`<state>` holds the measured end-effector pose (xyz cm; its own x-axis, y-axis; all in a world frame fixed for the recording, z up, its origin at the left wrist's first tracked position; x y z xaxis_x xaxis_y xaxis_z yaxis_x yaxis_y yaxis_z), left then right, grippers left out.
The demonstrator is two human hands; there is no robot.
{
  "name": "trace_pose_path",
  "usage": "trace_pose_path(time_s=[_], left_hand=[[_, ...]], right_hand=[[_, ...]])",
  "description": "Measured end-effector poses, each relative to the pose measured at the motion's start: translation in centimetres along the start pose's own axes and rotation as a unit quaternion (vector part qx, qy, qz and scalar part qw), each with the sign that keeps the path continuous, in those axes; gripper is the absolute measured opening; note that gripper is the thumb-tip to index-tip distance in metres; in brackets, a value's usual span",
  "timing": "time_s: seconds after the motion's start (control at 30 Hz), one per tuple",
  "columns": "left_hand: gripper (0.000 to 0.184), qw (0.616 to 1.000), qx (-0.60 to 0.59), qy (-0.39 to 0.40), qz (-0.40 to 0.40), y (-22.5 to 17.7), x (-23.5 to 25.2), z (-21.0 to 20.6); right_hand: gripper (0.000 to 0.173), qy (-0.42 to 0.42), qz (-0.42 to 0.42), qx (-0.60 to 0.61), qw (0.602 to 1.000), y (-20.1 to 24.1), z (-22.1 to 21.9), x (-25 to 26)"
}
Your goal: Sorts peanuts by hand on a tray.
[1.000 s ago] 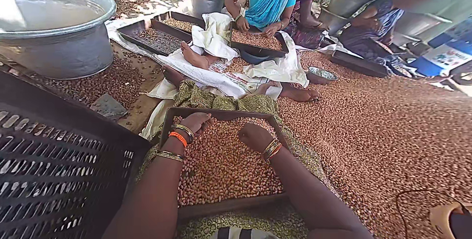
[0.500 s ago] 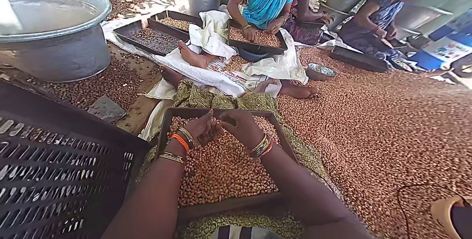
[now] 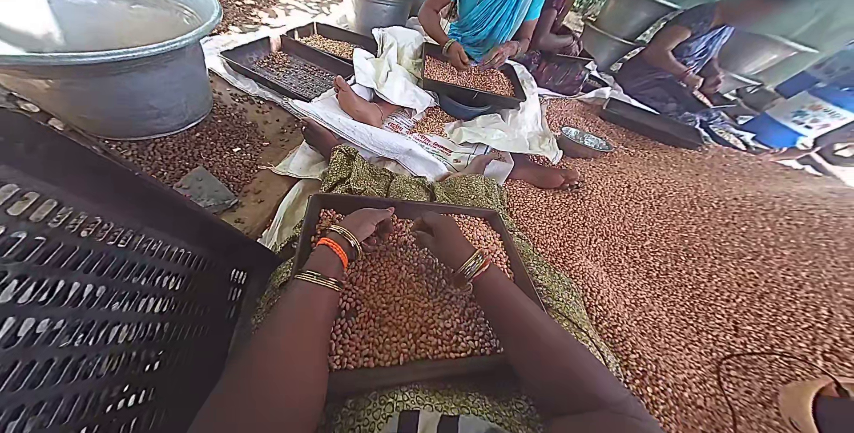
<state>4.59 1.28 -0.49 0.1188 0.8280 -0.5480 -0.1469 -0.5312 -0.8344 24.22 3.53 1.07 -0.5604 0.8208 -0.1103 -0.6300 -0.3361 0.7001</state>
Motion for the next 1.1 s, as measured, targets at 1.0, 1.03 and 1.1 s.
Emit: trace_pose_path(time_s=[1.0,1.03,1.1], left_hand=[[0.046,0.999,0.011,-0.032,-0.019,0.3,0.9,0.6],[0.046,0.999,0.011,-0.032,-0.021,0.5,1.1,0.6],[0.047,0.999,0.015,-0.035,-0.018,0.7,1.2,0.7]], right_hand=[[0.015,0.276,0.186,-0.125,0.934,3.6,-5.4,-3.9],[0.014,0.297,0.199,-0.145,0.923,3.9,-6.0,-4.0],[0.016,0.314,0.188,-0.199,0.909,4.1,-7.1,-4.0]])
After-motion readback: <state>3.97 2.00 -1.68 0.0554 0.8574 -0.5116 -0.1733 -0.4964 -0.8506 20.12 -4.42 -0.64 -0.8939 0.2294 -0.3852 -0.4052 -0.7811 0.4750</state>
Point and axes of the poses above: each hand's wrist, its own x-axis towards the middle knuckle, its own z-axis out of the back of the hand, y = z × x, the point moved 1 cm from there along x, towards the middle knuckle, and after that the axes turned 6 degrees about x, right-handed, at the moved point
